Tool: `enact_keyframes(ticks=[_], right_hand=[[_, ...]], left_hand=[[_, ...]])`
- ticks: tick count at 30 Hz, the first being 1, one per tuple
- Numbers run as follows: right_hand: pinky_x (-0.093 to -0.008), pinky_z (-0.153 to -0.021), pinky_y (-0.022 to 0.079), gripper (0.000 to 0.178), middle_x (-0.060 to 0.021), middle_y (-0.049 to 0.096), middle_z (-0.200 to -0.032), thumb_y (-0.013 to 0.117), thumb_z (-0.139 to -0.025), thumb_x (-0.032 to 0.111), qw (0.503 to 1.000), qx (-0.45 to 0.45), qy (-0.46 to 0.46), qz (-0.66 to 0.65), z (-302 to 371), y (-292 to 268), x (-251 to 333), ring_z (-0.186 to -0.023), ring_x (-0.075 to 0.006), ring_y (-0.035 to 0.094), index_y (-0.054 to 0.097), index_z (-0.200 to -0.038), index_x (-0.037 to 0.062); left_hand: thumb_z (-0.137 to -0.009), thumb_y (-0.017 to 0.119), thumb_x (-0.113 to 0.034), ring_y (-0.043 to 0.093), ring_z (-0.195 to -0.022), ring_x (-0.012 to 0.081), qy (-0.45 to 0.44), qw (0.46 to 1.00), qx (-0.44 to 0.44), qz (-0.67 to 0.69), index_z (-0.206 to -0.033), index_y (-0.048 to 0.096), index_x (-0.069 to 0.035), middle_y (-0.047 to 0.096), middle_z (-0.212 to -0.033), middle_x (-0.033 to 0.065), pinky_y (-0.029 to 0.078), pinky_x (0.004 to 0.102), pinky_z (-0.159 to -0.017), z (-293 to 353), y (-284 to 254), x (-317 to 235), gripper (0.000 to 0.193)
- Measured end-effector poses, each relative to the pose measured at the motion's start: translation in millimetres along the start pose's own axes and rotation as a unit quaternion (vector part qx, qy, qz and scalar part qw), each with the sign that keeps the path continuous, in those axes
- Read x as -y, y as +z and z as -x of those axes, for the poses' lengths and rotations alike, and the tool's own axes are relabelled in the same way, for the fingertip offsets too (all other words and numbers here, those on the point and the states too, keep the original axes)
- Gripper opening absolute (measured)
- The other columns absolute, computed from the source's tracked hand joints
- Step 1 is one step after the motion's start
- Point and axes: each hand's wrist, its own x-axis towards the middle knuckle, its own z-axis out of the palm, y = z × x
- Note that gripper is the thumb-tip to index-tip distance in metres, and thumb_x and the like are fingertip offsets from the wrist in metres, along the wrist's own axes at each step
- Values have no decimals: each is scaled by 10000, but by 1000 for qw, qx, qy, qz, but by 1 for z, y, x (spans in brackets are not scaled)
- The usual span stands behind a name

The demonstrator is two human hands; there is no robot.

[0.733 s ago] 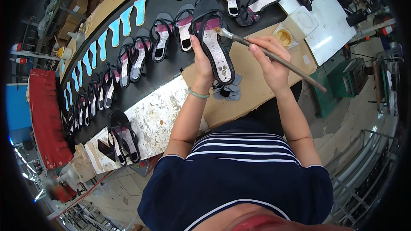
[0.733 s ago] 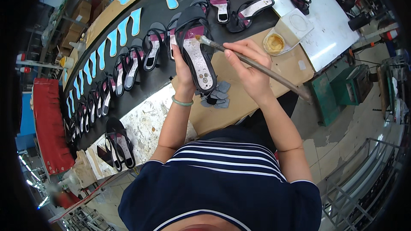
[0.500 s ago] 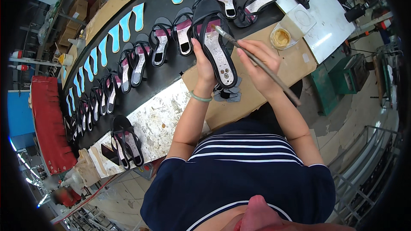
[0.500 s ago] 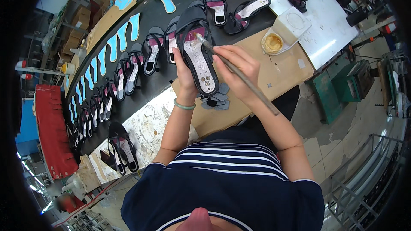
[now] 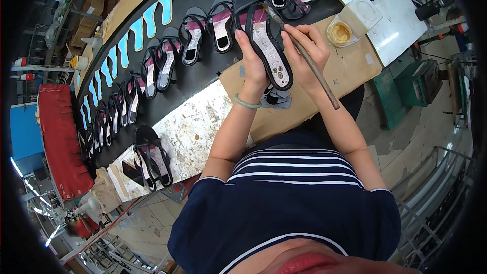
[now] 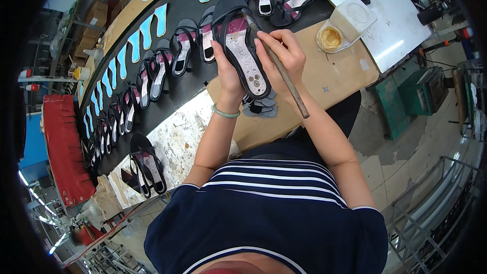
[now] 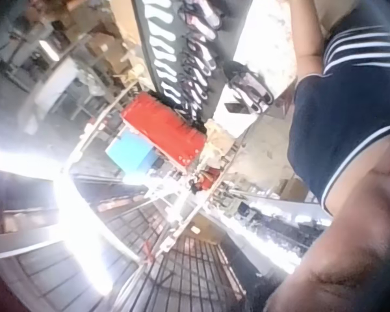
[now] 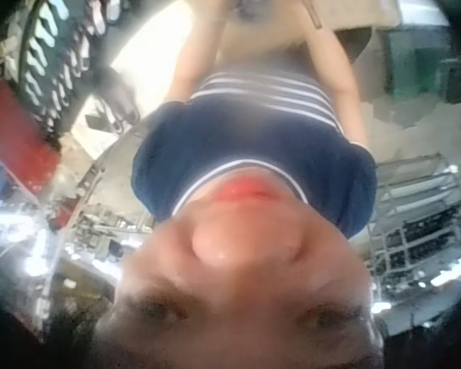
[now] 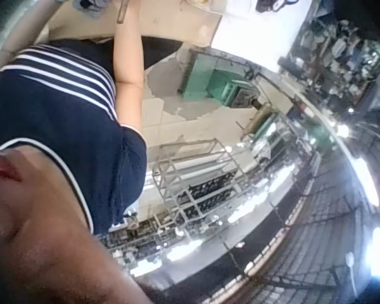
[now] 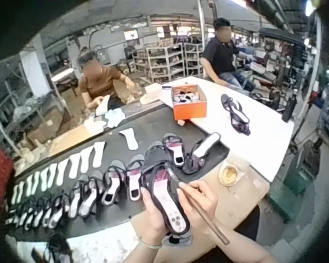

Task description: Applying adhesive to the interior components of shoe soles using a manual brush.

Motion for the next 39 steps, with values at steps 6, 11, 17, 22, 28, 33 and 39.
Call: enact_keyframes(ticks=[6, 11, 17, 22, 28, 33, 39], right_hand=[[-282, -522, 448, 155, -87, 609, -797, 744, -789, 5, 1000, -10, -7, -14, -1, 5, -1, -610, -174, 592, 719, -938, -28], [-275, -511, 449, 139, -89, 621, -798, 738, -804, 4, 1000, -9, 3, -14, -2, 4, -1, -594, -161, 599, 716, -935, -36], [-269, -509, 448, 126, -89, 623, -802, 730, -818, 3, 998, -6, 21, -51, -3, 3, -2, -592, -143, 597, 716, -936, -39], [-267, -533, 462, 131, -98, 639, -809, 733, -817, 13, 999, -2, 12, -52, -3, 3, -3, -623, -150, 611, 716, -933, -45], [-269, -554, 472, 134, -104, 644, -811, 734, -818, 27, 997, 5, 15, -70, -3, 3, -3, -645, -165, 619, 716, -929, -46], [-279, -574, 481, 137, -108, 646, -806, 737, -813, 28, 997, 12, 6, -77, -3, 3, -1, -667, -183, 626, 717, -928, -44], [-282, -592, 492, 140, -111, 651, -803, 743, -803, 25, 995, 26, -4, -92, -5, 4, 2, -688, -193, 637, 722, -927, -37]], left_hand=[[-1031, 213, -572, 648, -1006, 192, 27, 999, -11, -16, -1264, 544, -54, 645, -1152, 83, 533, 322, -869, -5, -11, 8, 658], [-1030, 212, -575, 647, -1015, 196, 22, 1000, -1, -3, -1283, 532, -55, 642, -1158, 82, 534, 327, -870, -4, -4, 4, 660], [-1028, 204, -579, 647, -1018, 196, 22, 1000, -3, -5, -1289, 530, -59, 640, -1159, 81, 536, 330, -874, -3, -2, 1, 667], [-1030, 195, -576, 647, -1018, 194, 19, 1000, 0, -6, -1285, 535, -59, 642, -1154, 82, 538, 330, -872, -2, -3, 1, 668], [-1004, 220, -641, 608, -996, 147, 1, 1000, 8, -8, -1243, 557, -63, 630, -1115, 45, 498, 290, -857, 1, 1, -3, 710], [-997, 212, -655, 620, -958, 150, 0, 1000, 6, -17, -1202, 569, -66, 639, -1070, 45, 510, 292, -829, 1, 1, -3, 719], [-1022, 210, -594, 644, -955, 163, -4, 1000, 20, 0, -1187, 584, -76, 651, -1073, 54, 535, 306, -820, 1, -3, -2, 661]])
